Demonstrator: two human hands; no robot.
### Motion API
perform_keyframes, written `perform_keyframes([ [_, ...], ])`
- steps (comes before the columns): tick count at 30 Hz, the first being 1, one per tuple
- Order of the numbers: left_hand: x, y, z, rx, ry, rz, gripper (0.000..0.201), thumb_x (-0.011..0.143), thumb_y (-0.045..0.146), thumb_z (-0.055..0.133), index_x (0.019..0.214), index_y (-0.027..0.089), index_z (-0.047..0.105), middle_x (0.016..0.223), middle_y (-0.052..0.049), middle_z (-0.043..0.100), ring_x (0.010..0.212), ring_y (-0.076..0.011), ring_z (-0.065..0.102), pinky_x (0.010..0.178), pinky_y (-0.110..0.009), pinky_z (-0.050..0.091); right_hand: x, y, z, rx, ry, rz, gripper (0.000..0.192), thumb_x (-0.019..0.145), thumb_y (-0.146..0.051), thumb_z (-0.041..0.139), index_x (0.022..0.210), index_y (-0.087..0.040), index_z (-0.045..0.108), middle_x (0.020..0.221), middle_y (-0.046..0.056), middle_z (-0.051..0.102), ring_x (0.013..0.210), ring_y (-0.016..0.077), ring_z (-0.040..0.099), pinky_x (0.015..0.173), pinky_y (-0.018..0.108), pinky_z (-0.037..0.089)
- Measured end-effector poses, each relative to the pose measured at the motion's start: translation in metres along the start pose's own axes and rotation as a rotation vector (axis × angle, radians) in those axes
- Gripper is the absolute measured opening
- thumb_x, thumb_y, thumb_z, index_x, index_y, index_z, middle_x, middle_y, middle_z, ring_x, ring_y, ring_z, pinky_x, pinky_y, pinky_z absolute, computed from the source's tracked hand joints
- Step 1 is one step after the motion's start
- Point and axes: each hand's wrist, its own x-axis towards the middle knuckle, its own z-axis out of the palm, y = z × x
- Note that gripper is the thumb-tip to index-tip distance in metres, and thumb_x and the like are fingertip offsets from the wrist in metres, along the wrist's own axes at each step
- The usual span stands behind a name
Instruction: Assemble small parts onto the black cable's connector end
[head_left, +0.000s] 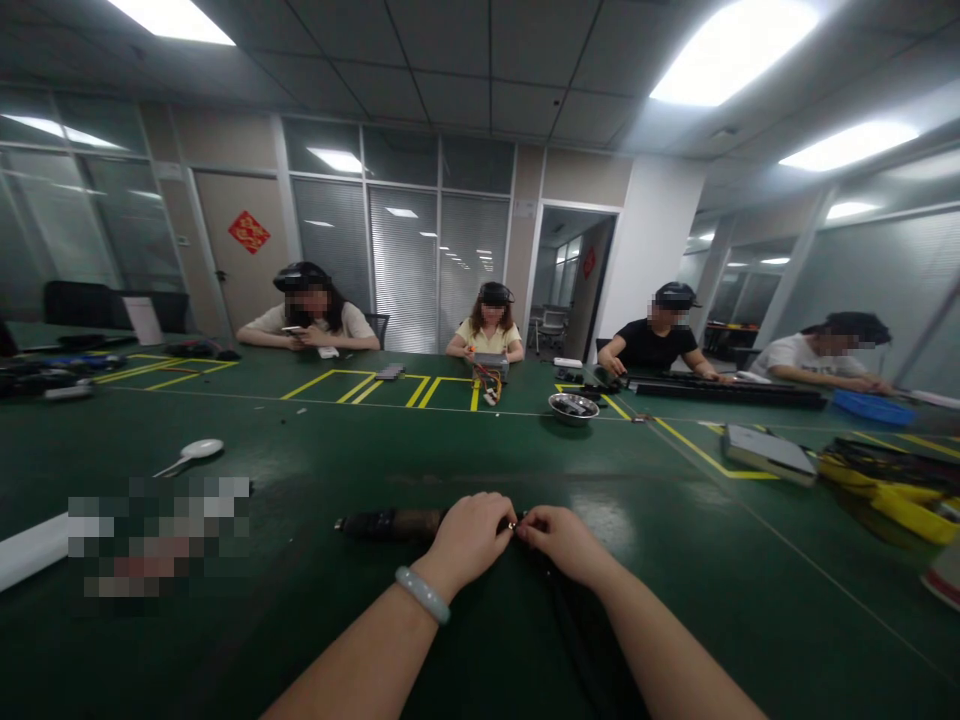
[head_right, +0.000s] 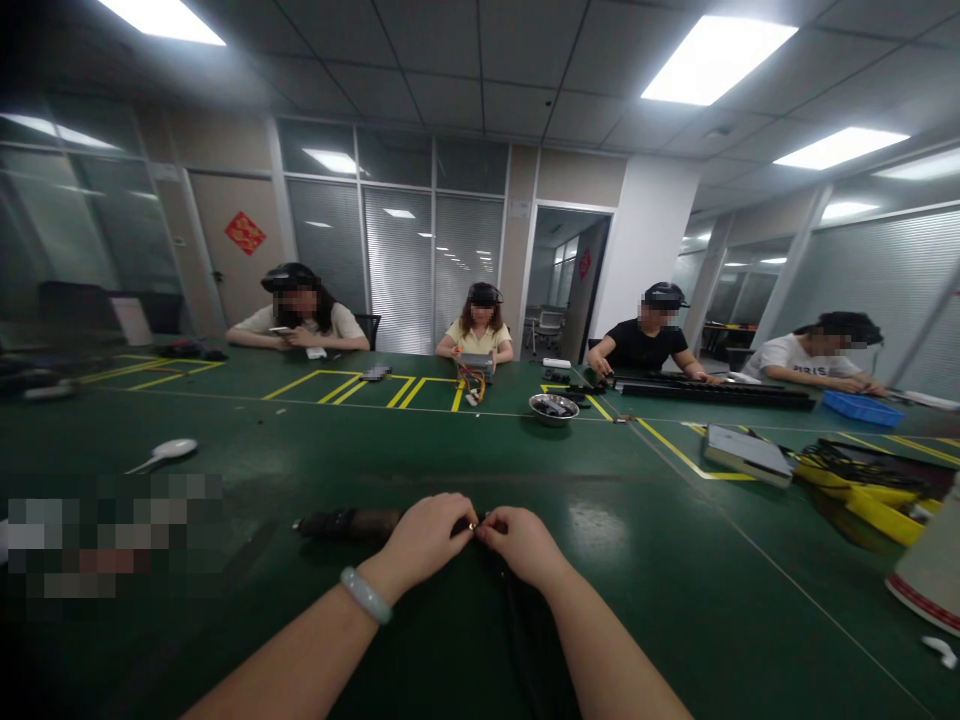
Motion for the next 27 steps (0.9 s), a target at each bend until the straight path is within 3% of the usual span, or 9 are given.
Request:
perform_keyframes([
  [27, -0.0002, 0.001, -0.0012, -0.003, 0.017, 0.006, 0.009, 0.087, 0.024, 0.053, 0.091, 0.023, 0.061, 0.097, 0.0, 0.064, 0.092, -0.018, 0.058, 0.079, -0.031, 0.042, 0.0001, 0.0019, 0.0006, -0.001, -0.001, 0.006, 0.019, 0.083, -0.035, 0.06, 0.085, -0.019, 0.071, 0.078, 0.002, 0.07, 0.07, 0.0154, 0.062, 0.06, 0.023, 0.04],
])
